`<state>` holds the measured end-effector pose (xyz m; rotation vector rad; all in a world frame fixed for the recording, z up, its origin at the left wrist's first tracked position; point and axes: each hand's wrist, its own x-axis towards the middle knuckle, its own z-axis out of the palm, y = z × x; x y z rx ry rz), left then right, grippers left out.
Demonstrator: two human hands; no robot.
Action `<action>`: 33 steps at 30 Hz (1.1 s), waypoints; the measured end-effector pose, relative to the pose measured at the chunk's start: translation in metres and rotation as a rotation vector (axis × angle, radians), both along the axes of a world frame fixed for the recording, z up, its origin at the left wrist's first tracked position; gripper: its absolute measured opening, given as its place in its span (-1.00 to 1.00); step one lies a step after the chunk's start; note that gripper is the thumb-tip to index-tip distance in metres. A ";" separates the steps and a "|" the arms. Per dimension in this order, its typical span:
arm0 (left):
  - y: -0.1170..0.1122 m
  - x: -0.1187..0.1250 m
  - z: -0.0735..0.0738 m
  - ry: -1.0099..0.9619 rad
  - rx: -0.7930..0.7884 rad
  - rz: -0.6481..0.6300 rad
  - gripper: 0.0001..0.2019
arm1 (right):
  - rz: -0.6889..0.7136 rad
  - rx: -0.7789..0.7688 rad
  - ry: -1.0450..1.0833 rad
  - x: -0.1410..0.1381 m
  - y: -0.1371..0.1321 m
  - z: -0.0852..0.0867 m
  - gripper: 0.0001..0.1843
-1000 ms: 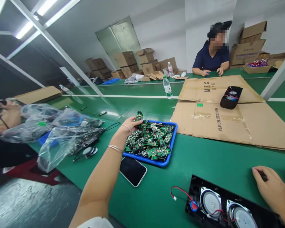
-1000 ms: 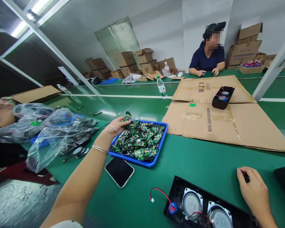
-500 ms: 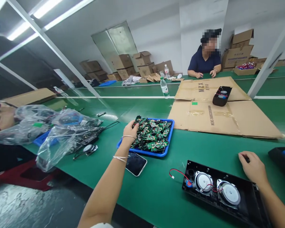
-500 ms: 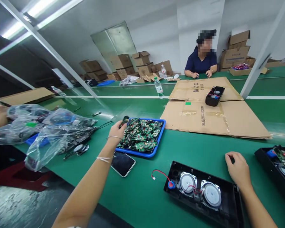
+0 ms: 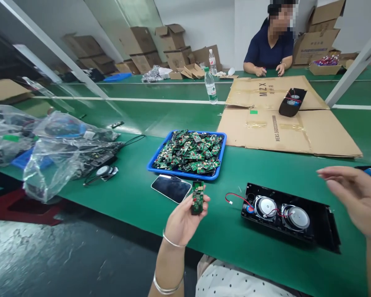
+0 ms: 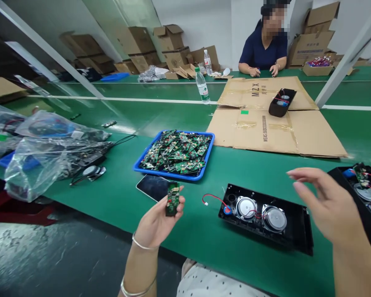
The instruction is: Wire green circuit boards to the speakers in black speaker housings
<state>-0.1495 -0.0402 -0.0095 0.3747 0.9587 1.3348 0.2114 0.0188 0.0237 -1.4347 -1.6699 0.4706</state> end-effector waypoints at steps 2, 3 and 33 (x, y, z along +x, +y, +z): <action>-0.002 0.006 -0.007 -0.051 -0.012 -0.039 -0.73 | 0.319 0.050 -0.182 -0.038 -0.014 0.013 -0.83; -0.002 0.008 -0.009 -0.067 -0.012 -0.058 -0.74 | 0.476 0.045 -0.279 -0.058 -0.017 0.013 -0.81; -0.012 0.025 -0.024 -0.093 0.134 -0.144 -0.58 | 0.263 -0.300 0.211 -0.097 -0.030 -0.024 -0.81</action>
